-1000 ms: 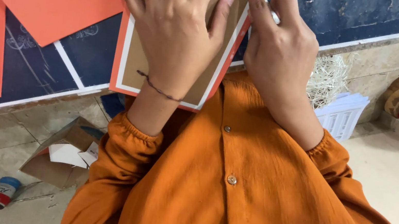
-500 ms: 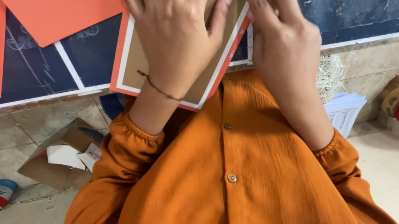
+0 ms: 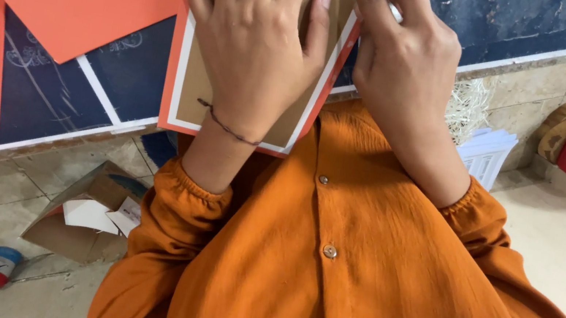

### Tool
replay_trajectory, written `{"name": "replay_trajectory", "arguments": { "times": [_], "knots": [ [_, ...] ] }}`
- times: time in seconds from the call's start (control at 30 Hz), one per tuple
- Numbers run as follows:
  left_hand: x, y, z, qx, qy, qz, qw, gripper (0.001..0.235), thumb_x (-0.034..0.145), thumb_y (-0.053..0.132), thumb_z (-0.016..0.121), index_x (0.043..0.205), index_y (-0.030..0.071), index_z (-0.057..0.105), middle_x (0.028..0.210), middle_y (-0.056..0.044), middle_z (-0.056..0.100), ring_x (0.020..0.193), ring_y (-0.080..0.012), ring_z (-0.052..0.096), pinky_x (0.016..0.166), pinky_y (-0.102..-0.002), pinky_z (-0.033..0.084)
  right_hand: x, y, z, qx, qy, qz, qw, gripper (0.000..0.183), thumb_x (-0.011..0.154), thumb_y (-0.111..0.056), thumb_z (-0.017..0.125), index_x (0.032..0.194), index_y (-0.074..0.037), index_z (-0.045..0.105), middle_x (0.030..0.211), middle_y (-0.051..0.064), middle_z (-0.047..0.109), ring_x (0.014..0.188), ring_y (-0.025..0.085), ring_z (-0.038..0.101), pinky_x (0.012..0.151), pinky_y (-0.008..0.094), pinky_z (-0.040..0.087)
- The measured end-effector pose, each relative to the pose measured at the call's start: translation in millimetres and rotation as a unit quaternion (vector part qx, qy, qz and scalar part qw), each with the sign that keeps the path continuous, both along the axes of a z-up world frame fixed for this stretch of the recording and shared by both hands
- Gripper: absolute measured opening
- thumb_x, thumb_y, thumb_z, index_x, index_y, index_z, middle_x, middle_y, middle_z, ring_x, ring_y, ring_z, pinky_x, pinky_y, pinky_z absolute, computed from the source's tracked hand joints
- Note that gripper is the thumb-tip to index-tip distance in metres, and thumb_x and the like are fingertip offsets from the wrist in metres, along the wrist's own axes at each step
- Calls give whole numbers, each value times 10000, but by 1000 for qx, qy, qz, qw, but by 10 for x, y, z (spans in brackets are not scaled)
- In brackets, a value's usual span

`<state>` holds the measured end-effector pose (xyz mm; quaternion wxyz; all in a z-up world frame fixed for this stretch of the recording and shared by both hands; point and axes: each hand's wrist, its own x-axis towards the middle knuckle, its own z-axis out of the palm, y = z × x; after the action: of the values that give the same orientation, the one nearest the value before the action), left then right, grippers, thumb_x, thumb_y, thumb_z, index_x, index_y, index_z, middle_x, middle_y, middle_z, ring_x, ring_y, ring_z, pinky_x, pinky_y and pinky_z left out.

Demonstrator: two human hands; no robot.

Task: The person trims the edges of rectangular orange paper sheets using a small blade. They hold the paper on a dark work surface, carefully scraping the blade along the borders to remove excess material, then flip the paper to work on other sides.

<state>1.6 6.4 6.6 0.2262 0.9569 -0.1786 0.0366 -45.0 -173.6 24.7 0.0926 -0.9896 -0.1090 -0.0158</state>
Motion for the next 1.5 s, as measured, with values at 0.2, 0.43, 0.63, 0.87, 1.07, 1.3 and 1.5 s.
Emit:
{"name": "replay_trajectory", "arguments": {
  "times": [0.2,0.43,0.63,0.87,1.07,1.3,1.5],
  "knots": [
    [-12,-2,-36,4,5,5,1000,398,1153,354,705,1525,215,704,1545,-130,606,1434,-480,511,1247,-708,246,92,-21,76,190,20,-33,981,454,1050,132,514,1436,-20,700,1375,225,701,1083,478,735,812,489,550],
    [9,-8,-15,-18,4,7,1000,402,1131,322,707,1503,172,712,1509,-165,633,1431,-508,490,1252,-718,202,15,-146,12,73,31,25,997,545,1119,78,593,1640,-78,617,1157,141,600,779,306,643,644,438,553],
    [5,-4,-16,-6,8,9,1000,411,1150,345,711,1537,207,687,1536,-131,624,1445,-483,509,1257,-711,215,43,-153,76,19,35,38,998,550,1124,24,628,1663,-86,609,1168,104,604,797,309,670,629,439,554],
    [8,2,-24,-19,27,9,999,450,1167,368,702,1537,113,689,1556,-112,604,1467,-447,504,1279,-695,167,96,-179,148,14,65,61,996,581,1149,15,604,1710,-134,577,1172,94,631,744,326,637,583,437,502],
    [6,14,-37,-28,40,5,999,482,1169,372,714,1516,42,657,1562,-129,607,1466,-438,529,1283,-699,177,3,-86,60,-7,34,32,999,522,1195,-26,622,1703,-132,566,1252,83,673,802,274,659,616,391,518],
    [10,18,-49,-33,29,15,999,472,1146,369,731,1489,50,671,1536,-117,623,1445,-432,545,1278,-692,188,-21,-45,53,-9,24,24,999,525,1196,10,608,1706,-110,568,1157,75,596,767,237,599,616,368,490],
    [8,15,-30,-43,26,10,999,457,1152,358,733,1470,34,682,1514,-102,639,1417,-421,572,1276,-696,203,24,-14,94,-12,31,21,999,460,1232,-42,641,1686,-108,600,1193,92,628,792,282,650,632,399,526]
  ]
}}
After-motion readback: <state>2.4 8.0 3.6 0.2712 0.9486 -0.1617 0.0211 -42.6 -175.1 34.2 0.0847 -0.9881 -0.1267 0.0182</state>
